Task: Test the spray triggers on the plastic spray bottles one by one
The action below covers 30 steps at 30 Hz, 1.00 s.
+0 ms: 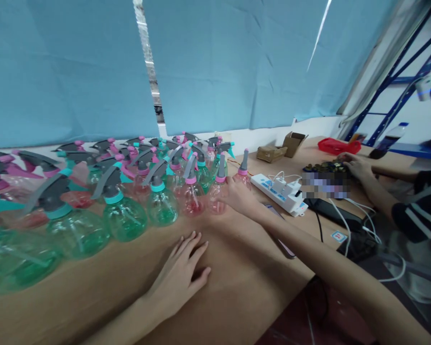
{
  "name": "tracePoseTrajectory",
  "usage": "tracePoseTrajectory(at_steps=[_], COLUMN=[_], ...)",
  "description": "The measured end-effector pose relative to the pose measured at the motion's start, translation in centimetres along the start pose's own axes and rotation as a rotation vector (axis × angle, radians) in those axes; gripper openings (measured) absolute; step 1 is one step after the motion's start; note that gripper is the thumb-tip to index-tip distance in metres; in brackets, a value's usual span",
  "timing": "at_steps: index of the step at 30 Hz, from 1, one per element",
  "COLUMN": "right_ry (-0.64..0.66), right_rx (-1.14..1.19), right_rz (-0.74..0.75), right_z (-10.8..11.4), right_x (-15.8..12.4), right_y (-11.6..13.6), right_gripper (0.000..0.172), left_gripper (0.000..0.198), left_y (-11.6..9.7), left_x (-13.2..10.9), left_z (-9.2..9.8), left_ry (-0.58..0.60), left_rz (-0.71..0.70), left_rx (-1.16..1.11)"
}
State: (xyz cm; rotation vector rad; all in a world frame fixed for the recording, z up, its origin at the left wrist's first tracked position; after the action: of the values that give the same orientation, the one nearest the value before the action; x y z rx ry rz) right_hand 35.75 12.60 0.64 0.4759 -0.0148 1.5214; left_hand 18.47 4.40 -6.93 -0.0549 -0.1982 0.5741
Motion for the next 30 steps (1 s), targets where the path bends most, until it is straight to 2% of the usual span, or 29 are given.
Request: tracePoseTrajectory(at_steps=[7,13,16,18,20,23,25,28,30], right_ry=[-0.017,-0.077,-0.171,-0.228,-0.252,-0.357,-0.368,-0.341,-0.329], right_rx=[0.020,0.108,0.193,0.247,0.289,0.281,0.343,0.456,0.475], right_rz=[0.001,0.033,0.060,0.052,0.000,-0.119,-0.150,-0.121,-0.079], right_z=[-0.4,0.2,1.6,2.6,3.3,4.6,4.6,4.1,3.8], right_x=[1.5,-0.1,-1.7,-2.6,-2.9,-2.8,-2.0,-0.3,0.7], right_y=[-0.1,-0.4,-1.9,-3.6,-5.9,-9.1,-10.2,-10.3,-9.7], right_gripper=[0.052,0.057,0.044,0.030,0.024,0.030,0.039,0.047,0.047], left_gripper=[0.044,0.044,0.043,0.043,0.042,0.040,0.040,0.040,0.040], left_y=[0.4,0.6,0.5,0.4,0.3,0.1,0.0,0.0,0.0], left_x=[-0.2,0.8,1.7,2.3,2.7,3.2,3.4,3.5,3.6], left_z=[-0.3,-0.4,-0.3,-0.4,-0.3,-0.2,-0.2,-0.3,-0.4], left_ry=[-0.057,-0.062,-0.059,-0.047,-0.048,-0.072,-0.079,-0.076,-0.074], left_rz=[-0.031,-0.032,-0.037,-0.041,-0.042,-0.044,-0.046,-0.043,-0.040], left_rx=[0.021,0.013,0.021,0.029,0.034,0.022,0.017,0.024,0.024])
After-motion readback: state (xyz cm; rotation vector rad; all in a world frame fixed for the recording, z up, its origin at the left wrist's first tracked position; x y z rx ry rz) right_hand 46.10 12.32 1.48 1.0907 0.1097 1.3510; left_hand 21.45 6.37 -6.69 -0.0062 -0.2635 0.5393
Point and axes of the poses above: each hand's wrist, its own x-axis towards the middle knuckle, its own z-axis out of the back of the hand, y = z × x, the point moved 9 cm from there along x, towards the middle knuckle, and after that the axes turned 6 degrees about y, right-handed, at the moved point
